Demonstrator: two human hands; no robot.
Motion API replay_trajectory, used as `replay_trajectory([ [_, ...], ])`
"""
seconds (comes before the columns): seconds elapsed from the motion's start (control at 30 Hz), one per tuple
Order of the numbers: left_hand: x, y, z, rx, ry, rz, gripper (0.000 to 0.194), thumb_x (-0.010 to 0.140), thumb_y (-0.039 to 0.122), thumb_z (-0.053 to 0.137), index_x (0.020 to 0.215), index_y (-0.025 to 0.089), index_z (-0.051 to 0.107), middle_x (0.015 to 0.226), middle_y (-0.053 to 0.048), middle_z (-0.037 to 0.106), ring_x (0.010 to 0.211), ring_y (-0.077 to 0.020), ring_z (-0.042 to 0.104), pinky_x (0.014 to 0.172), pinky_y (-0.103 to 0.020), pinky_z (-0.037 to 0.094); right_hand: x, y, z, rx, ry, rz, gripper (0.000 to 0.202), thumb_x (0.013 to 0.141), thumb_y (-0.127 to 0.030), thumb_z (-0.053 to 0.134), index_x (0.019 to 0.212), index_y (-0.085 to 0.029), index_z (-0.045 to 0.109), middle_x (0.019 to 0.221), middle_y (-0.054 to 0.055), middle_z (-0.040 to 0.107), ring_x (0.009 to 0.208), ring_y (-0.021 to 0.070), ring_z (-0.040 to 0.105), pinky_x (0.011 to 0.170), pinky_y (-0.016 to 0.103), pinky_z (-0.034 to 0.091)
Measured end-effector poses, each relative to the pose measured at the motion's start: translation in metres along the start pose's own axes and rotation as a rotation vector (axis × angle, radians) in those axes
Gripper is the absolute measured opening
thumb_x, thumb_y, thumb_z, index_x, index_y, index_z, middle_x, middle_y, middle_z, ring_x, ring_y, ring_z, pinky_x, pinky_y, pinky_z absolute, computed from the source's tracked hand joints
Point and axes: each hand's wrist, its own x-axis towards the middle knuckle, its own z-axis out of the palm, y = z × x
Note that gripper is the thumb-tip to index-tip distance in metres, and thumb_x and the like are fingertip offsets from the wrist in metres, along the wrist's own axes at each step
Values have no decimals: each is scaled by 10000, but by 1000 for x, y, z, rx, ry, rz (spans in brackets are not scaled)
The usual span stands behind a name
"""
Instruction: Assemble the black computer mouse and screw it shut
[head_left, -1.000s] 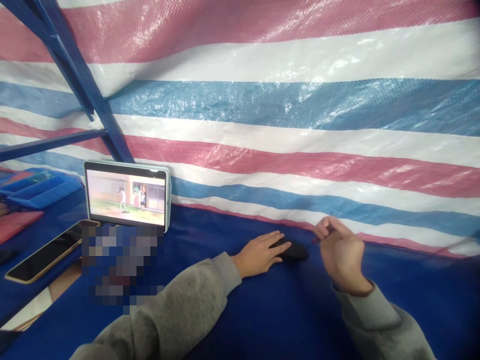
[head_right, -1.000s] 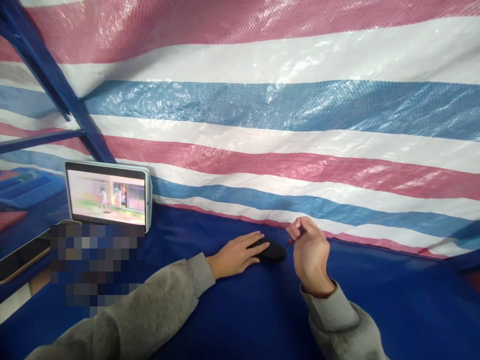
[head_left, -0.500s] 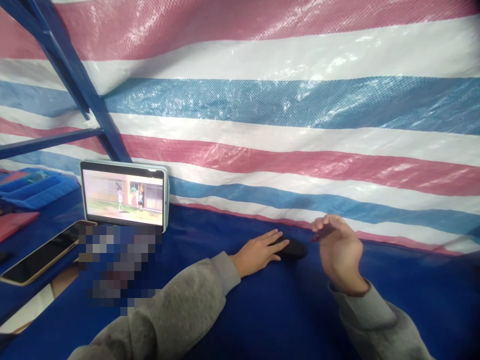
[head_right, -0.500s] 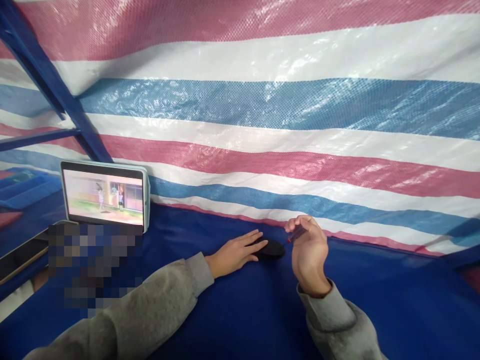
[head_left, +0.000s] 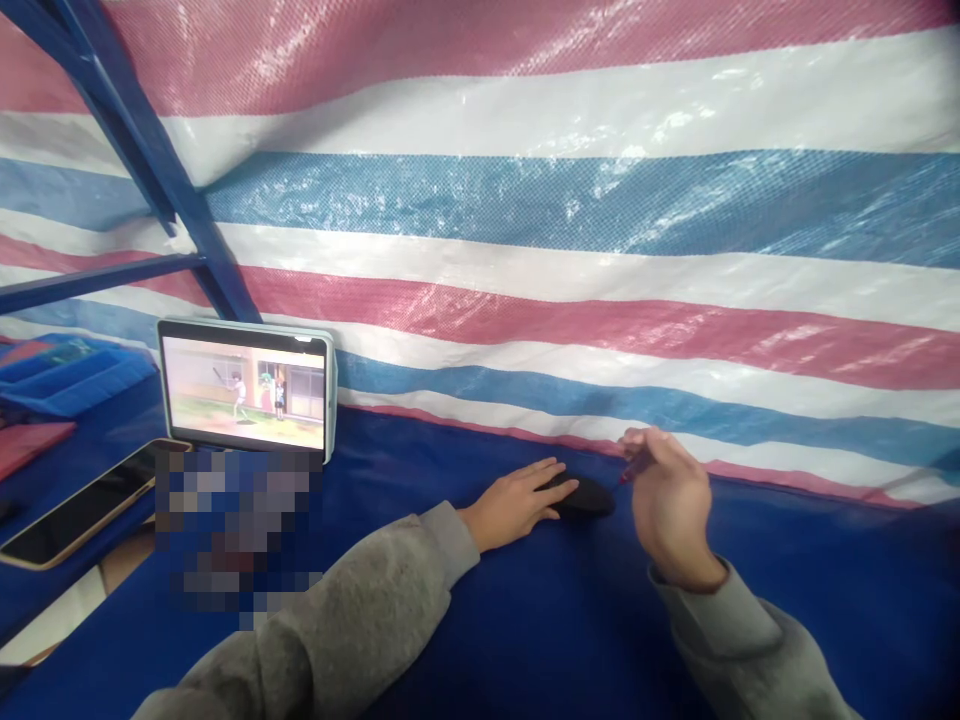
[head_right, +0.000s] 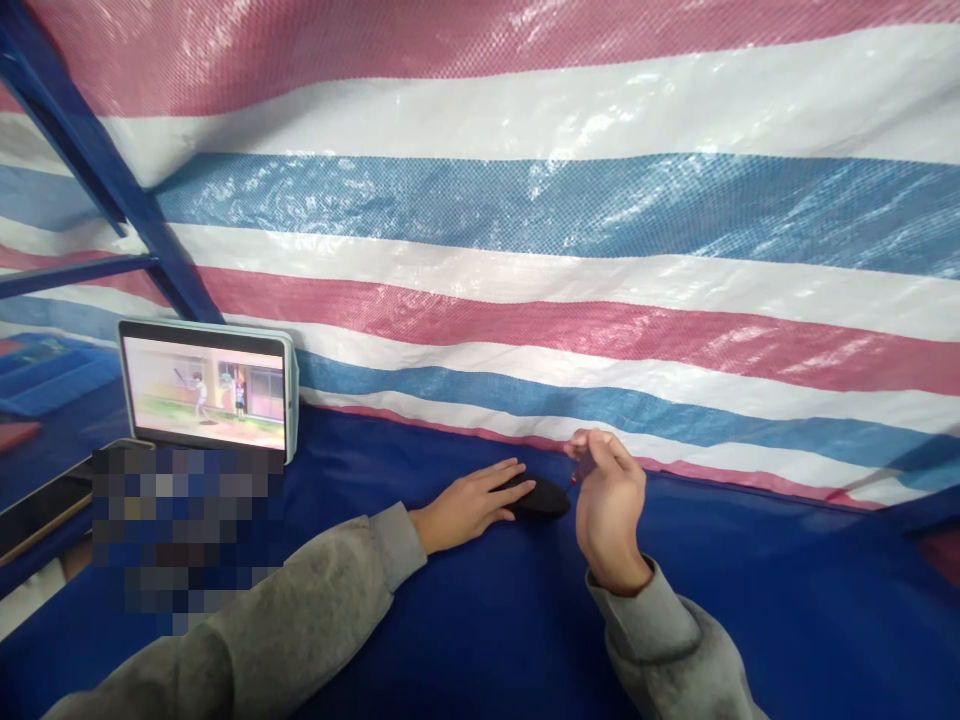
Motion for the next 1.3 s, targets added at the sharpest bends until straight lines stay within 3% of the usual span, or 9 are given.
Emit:
replay_trajectory([
  [0.2, -1, 0, 0, -32, -7, -36, 479, 996, 332, 500, 1451, 228, 395, 1498, -104, 421, 1424, -212, 344, 1156, -382, 364, 11, -5, -5, 43, -53, 62, 315, 775, -430, 644, 599, -181, 563, 538, -48, 375, 499, 87, 364, 492, 256, 318],
  [0.3, -1, 0, -1, -36, -14, -41, 467, 994, 326, 505, 1440, 226, 410, 1491, -103, 430, 1419, -213, 354, 1151, -385, 370, 22, -14, -11, -76, -177, 170, 287, 733, -437, 666, 623, -175, 623, 519, -30, 430, 502, 113, 425, 497, 279, 360],
  [0.4, -1, 1, -1, -30, -16, -24, 458, 998, 318, 500, 1439, 236, 411, 1495, -92, 426, 1424, -212, 345, 1154, -389, 364, 31, -24, -17, -248, -305, 195, 307, 705, -456, 696, 800, -164, 706, 562, 13, 557, 527, 168, 526, 498, 321, 414],
  [0.5, 0, 1, -1, -12, -12, -16, 466, 994, 310, 507, 1442, 223, 411, 1494, -97, 425, 1425, -214, 341, 1162, -379, 351, 36, -30, -21, -440, -365, 71, 419, 725, -529, 684, 963, -185, 718, 666, 40, 652, 547, 191, 599, 525, 350, 467],
  [0.63, -1, 1, -1, 14, -8, 1, 478, 992, 304, 512, 1449, 216, 403, 1497, -104, 421, 1427, -220, 337, 1168, -382, 341, 35, -31, -25, -669, -434, -107, 458, 829, -611, 542, 1018, -223, 695, 795, 49, 718, 547, 173, 645, 543, 333, 511],
  [0.83, 0, 2, -2, 25, -10, 21, 471, 988, 281, 521, 1442, 221, 411, 1509, -106, 401, 1430, -226, 330, 1160, -385, 353, 27, -31, -23, -1111, -487, -311, 431, 969, -428, 347, 1188, -200, 640, 816, 38, 748, 540, 156, 668, 618, 310, 544],
  [0.97, 0, 2, -2, 28, -11, 22, 464, 988, 275, 518, 1437, 218, 418, 1506, -101, 406, 1434, -228, 323, 1164, -379, 347, 27, -27, -22, -1334, -505, -429, 451, 981, -395, 324, 1225, -172, 631, 602, 14, 697, 558, 190, 681, 628, 311, 527],
  [1.13, -1, 1, 0, 21, -6, 14, 473, 989, 270, 517, 1446, 228, 404, 1508, -98, 405, 1436, -223, 319, 1160, -381, 352, 26, -31, -26, -1620, -529, -576, 403, 914, -282, 396, 1218, -183, 641, 869, 80, 755, 688, 248, 705, 621, 346, 509],
  [1.3, -1, 1, -1, 19, -7, 4, 474, 987, 289, 519, 1444, 227, 409, 1495, -107, 422, 1421, -229, 349, 1146, -387, 371, 24, -38, -29, -1530, -653, -534, 444, 839, -165, 388, 1206, -198, 636, 906, 55, 753, 701, 202, 704, 659, 308, 512],
])
